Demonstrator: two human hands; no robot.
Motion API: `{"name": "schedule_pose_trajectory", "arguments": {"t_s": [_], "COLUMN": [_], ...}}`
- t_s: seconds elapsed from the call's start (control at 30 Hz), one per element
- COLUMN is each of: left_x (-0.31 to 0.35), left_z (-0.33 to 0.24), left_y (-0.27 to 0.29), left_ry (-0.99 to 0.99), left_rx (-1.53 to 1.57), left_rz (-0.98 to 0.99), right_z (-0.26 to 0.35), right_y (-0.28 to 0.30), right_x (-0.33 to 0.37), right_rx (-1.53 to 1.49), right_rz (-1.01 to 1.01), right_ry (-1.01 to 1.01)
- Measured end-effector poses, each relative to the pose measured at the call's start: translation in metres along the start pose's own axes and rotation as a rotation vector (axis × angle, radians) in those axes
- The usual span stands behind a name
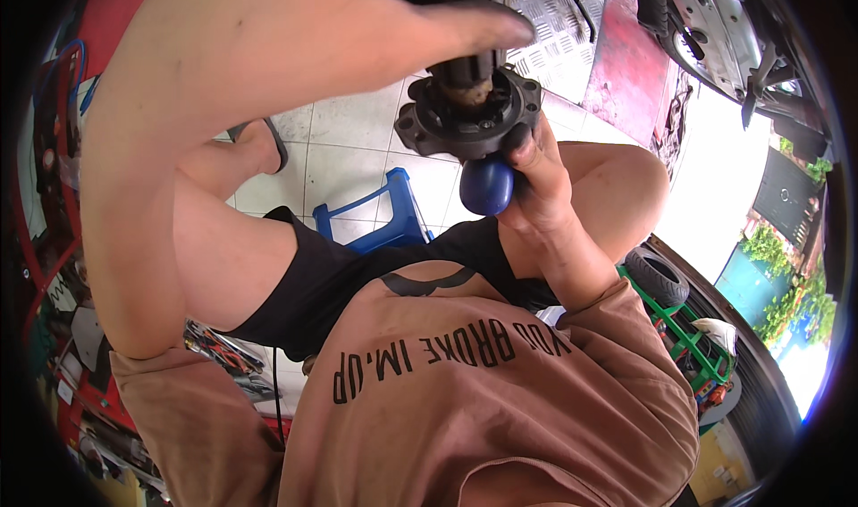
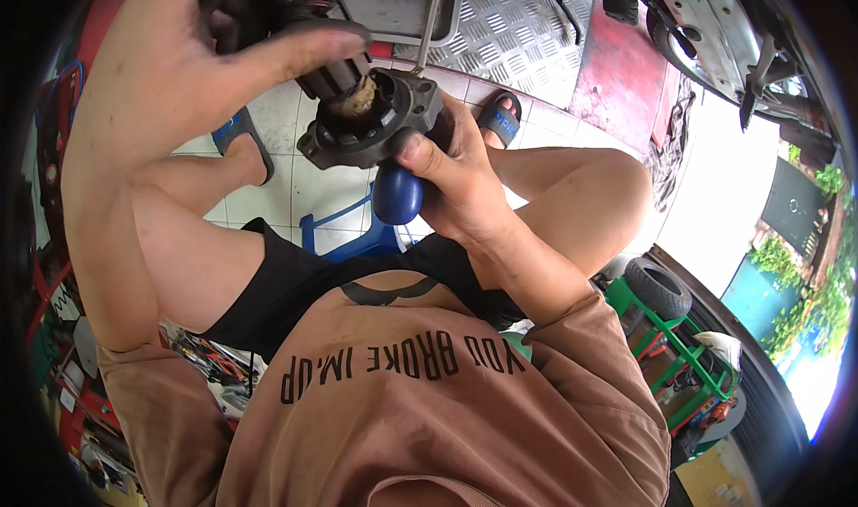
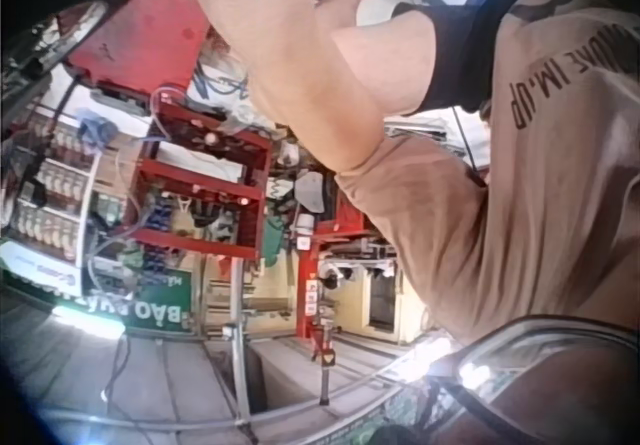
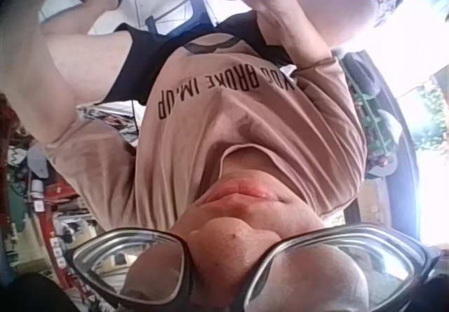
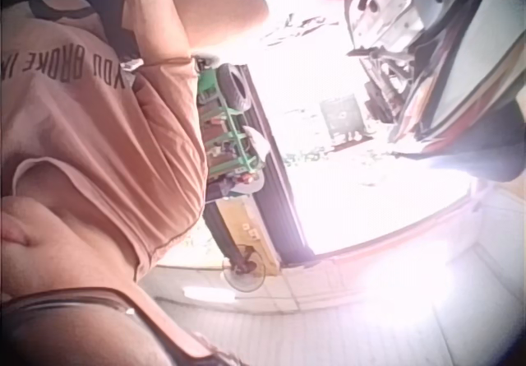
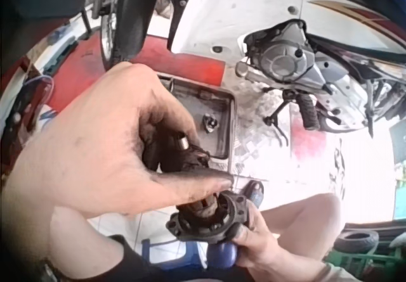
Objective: The person assembles a motorcycle starter motor by inserting the armature into the housing and fitting the outer casing over it.
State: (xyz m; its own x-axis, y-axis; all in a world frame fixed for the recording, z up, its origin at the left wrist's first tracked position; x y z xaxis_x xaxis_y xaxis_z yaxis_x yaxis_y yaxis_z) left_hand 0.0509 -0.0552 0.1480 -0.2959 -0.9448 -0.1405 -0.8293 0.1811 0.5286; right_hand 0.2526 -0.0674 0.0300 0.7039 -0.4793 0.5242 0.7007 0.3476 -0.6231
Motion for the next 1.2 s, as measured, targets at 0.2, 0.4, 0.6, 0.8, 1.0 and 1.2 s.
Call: {"name": "schedule_pose_trajectory", "arguments": {"t_s": [0.2,0.4,0.6,0.8,1.0,1.2], "left_x": [0.019,0.006,0.005,0.018,0.023,0.023], "left_z": [0.013,0.02,0.023,0.011,0.007,0.008], "left_y": [-0.005,-0.008,-0.012,-0.007,-0.004,-0.002], "left_ry": [-0.045,-0.049,-0.053,-0.09,-0.096,-0.093], "left_rx": [0.024,0.025,0.019,0.055,0.112,0.175], "left_rz": [-0.119,-0.162,-0.175,-0.169,-0.183,-0.198], "right_z": [-0.006,-0.004,-0.003,0.003,0.008,0.01], "right_y": [-0.002,-0.002,-0.002,-0.002,-0.005,-0.004], "right_x": [0.004,0.003,0.006,0.01,0.009,0.009], "right_rx": [-0.124,-0.096,-0.14,-0.066,-0.017,0.026], "right_rz": [0.079,0.106,0.095,0.091,0.083,0.046], "right_ry": [-0.09,-0.095,-0.077,-0.075,-0.068,0.007]}}
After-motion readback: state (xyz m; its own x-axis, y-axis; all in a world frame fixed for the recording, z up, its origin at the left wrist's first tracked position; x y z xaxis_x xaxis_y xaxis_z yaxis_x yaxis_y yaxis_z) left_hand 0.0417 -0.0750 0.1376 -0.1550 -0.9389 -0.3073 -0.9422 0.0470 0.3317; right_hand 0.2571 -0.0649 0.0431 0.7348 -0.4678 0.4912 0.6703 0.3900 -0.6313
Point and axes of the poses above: each hand's wrist, its own x-axis away from the middle knuckle, its own y-axis out of the back of the hand, z = x × y, the point moved 4 cm from there along -x, towards the middle knuckle, and after that the axes turned 13 degrees about -y, right-handed, at the moved point
